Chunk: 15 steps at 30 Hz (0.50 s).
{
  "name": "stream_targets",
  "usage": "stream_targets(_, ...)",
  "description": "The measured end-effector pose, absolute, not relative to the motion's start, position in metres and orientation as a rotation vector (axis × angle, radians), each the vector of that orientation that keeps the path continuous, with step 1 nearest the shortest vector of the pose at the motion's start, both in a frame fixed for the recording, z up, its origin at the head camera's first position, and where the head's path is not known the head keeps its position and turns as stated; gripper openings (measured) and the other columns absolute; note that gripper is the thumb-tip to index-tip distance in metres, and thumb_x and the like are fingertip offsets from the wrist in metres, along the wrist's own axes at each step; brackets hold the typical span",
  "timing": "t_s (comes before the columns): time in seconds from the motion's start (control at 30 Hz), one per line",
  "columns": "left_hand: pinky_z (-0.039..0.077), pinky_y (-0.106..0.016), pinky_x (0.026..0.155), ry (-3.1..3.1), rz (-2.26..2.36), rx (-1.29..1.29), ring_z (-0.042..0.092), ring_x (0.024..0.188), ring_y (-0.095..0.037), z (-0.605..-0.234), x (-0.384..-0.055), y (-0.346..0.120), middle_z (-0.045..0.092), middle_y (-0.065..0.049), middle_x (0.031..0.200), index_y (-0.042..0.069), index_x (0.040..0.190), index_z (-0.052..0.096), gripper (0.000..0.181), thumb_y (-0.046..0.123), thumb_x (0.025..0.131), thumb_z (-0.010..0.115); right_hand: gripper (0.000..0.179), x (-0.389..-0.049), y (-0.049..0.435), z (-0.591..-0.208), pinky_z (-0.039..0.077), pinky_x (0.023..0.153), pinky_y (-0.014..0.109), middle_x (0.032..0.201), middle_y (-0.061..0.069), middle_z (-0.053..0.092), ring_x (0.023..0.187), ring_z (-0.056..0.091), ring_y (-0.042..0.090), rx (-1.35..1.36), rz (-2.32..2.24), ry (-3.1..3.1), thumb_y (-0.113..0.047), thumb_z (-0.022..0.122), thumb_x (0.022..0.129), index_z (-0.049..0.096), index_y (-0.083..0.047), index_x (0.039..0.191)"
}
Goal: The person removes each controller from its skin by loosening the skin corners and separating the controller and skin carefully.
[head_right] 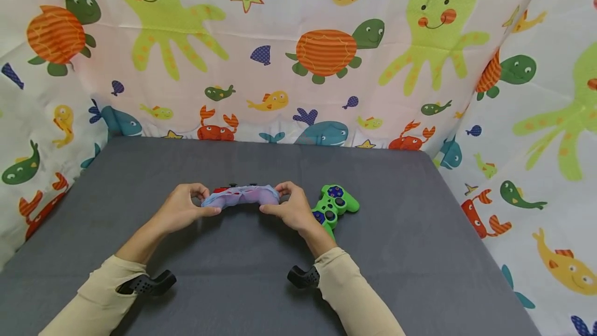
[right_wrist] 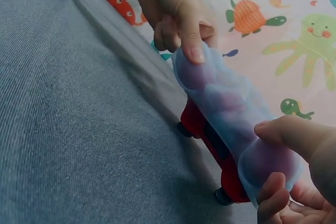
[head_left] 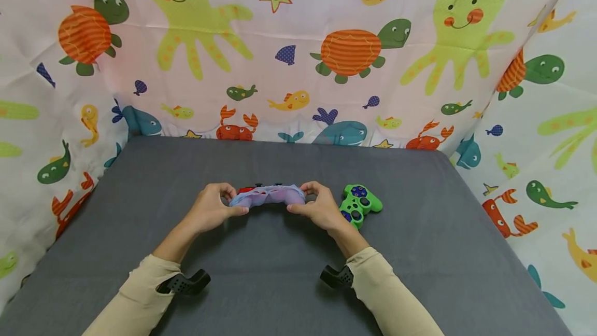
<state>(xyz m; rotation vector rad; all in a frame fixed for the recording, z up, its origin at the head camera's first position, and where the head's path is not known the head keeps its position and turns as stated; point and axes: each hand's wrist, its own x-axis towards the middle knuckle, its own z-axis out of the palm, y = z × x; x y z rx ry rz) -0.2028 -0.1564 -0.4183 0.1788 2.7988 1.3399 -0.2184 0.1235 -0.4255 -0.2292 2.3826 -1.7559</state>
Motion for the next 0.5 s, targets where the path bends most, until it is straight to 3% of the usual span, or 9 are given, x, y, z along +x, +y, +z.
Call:
stream_targets(0.1, 0.042, -0.032, 0.069, 2.775, 1.356, 0.206, 0.054, 0.079, -0.02, -0.42, -0.204, -0.158, 0.06, -0.008, 0.089, 0.005, 0.093, 0.062, 0.036, 0.025, 0.078, 0.088, 0.047, -0.219, 0.122, -0.431, 0.042, 0.057, 0.022, 0.112, 0.015, 0.054, 0.057, 0.05, 0.007, -0.272, -1.779, 2.374, -0.004, 0.08, 0.081, 0.053, 0.002, 0.119)
stream_targets(0.27, 0.049, -0.031, 0.057, 2.662, 1.452, 0.244, 0.054, 0.06, -0.016, -0.427, -0.207, -0.162, 0.057, -0.009, 0.088, 0.002, 0.096, 0.059, 0.039, 0.02, 0.078, 0.088, 0.049, -0.219, 0.121, -0.436, 0.044, 0.055, 0.023, 0.123, 0.02, 0.051, 0.058, 0.056, 0.007, -0.339, -1.789, 2.357, 0.0, 0.077, 0.083, 0.049, 0.003, 0.123)
stream_targets(0.5, 0.052, -0.031, 0.053, 2.556, 1.557, 0.234, 0.053, 0.054, -0.015, -0.428, -0.209, -0.168, 0.055, -0.01, 0.086, -0.001, 0.098, 0.058, 0.042, 0.017, 0.076, 0.09, 0.049, -0.219, 0.123, -0.434, 0.042, 0.055, 0.023, 0.119, 0.014, 0.052, 0.055, 0.055, 0.006, -0.345, -1.706, 2.39, -0.005, 0.084, 0.079, 0.052, -0.002, 0.117)
